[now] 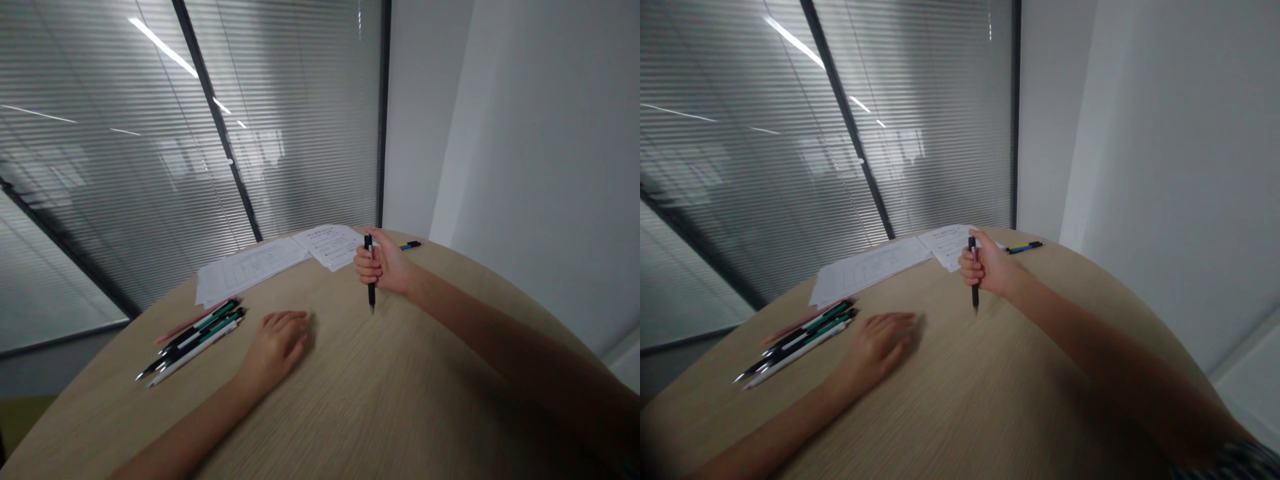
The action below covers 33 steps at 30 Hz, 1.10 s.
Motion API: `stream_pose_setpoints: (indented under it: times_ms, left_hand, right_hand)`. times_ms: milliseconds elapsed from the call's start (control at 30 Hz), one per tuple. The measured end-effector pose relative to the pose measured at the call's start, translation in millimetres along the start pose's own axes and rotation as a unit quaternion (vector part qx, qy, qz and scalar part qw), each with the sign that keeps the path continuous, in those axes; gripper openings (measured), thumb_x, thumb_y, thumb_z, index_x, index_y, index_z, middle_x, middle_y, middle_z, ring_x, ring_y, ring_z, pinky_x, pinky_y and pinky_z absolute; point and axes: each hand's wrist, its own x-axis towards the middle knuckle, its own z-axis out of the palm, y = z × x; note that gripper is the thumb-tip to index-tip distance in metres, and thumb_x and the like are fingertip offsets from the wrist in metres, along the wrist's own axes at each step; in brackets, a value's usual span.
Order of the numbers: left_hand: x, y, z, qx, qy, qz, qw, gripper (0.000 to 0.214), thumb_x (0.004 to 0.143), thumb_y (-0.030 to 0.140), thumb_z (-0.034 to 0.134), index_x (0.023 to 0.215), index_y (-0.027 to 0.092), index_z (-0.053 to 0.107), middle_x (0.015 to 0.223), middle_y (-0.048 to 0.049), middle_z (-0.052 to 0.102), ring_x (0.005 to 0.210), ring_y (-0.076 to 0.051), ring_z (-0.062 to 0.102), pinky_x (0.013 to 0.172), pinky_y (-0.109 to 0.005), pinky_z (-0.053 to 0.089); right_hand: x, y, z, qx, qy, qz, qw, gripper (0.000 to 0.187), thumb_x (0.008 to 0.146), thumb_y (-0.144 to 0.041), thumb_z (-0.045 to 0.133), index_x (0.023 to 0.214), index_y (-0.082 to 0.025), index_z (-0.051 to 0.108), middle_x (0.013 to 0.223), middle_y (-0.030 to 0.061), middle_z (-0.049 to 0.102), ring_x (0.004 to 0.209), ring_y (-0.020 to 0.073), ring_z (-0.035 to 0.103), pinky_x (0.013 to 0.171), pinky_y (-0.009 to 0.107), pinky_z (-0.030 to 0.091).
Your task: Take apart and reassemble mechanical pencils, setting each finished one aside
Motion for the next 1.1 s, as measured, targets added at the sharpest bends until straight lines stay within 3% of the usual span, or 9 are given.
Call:
stream_pose_setpoints:
  times_ms: [67, 200, 400, 567, 800, 1100]
  left_hand:
    - [-1.0, 7.6, -0.9, 0.028, -0.056, 0.033, 0.998, 0.031, 0.080, 0.030, 0.048, 0.109, 0.018, 0.055, 0.118, -0.0133, 0.057, 0.107, -0.029, 0.051, 0.087, -0.052, 0.038]
    - [-2.6, 11.5, 0.4, 0.049, -0.124, 0.011, 0.991, 0.053, 0.079, 0.042, 0.050, 0.125, 0.017, 0.042, 0.132, -0.0164, 0.042, 0.119, -0.032, 0.040, 0.095, -0.059, 0.026]
    - [-3.3, 6.7, 2.8, 0.026, -0.182, -0.013, 0.983, 0.059, 0.084, 0.046, 0.040, 0.132, 0.013, 0.033, 0.137, -0.0181, 0.033, 0.125, -0.028, 0.033, 0.098, -0.050, 0.030]
    - [-0.4, 11.5, -1.2, 0.030, -0.240, -0.058, 0.969, 0.064, 0.084, 0.053, 0.033, 0.133, 0.011, 0.031, 0.140, -0.0154, 0.026, 0.129, -0.026, 0.025, 0.102, -0.046, 0.025]
    - [2.5, 14.6, -3.3, 0.036, -0.263, -0.076, 0.961, 0.066, 0.084, 0.054, 0.032, 0.134, 0.011, 0.029, 0.142, -0.0133, 0.023, 0.130, -0.024, 0.021, 0.105, -0.044, 0.021]
    - [2.4, 14.6, -3.8, 0.043, -0.278, -0.070, 0.957, 0.067, 0.086, 0.053, 0.028, 0.136, 0.009, 0.026, 0.143, -0.0136, 0.020, 0.131, -0.025, 0.019, 0.105, -0.044, 0.019]
  right_hand:
    - [0.0, 0.0, -1.5, 0.010, 0.000, 0.000, 1.000, 0.049, 0.084, -0.054, 0.018, 0.048, -0.021, 0.024, 0.037, -0.0079, 0.017, 0.035, 0.0079, 0.009, 0.035, 0.021, 0.015]
    - [0.3, 0.2, -4.0, 0.025, 0.003, -0.007, 1.000, 0.048, 0.084, -0.053, 0.019, 0.048, -0.021, 0.024, 0.037, -0.0080, 0.016, 0.035, 0.0078, 0.009, 0.034, 0.021, 0.015]
    - [1.2, -1.3, -7.5, 0.052, -0.016, -0.003, 0.999, 0.047, 0.083, -0.052, 0.021, 0.047, -0.021, 0.025, 0.036, -0.0078, 0.018, 0.034, 0.0073, 0.010, 0.033, 0.020, 0.016]
    - [2.4, -2.2, -9.6, 0.070, -0.042, -0.013, 0.997, 0.048, 0.082, -0.050, 0.020, 0.045, -0.021, 0.024, 0.034, -0.0078, 0.018, 0.032, 0.0065, 0.009, 0.030, 0.019, 0.016]
    - [4.2, -1.1, -14.3, 0.078, -0.060, -0.010, 0.995, 0.051, 0.083, -0.052, 0.017, 0.044, -0.020, 0.027, 0.034, -0.0075, 0.019, 0.030, 0.0065, 0.012, 0.029, 0.019, 0.017]
    - [3.0, -1.2, -15.8, 0.059, -0.103, 0.001, 0.993, 0.060, 0.078, -0.069, 0.014, 0.049, -0.020, 0.030, 0.036, -0.0071, 0.024, 0.032, 0.0062, 0.018, 0.033, 0.020, 0.024]
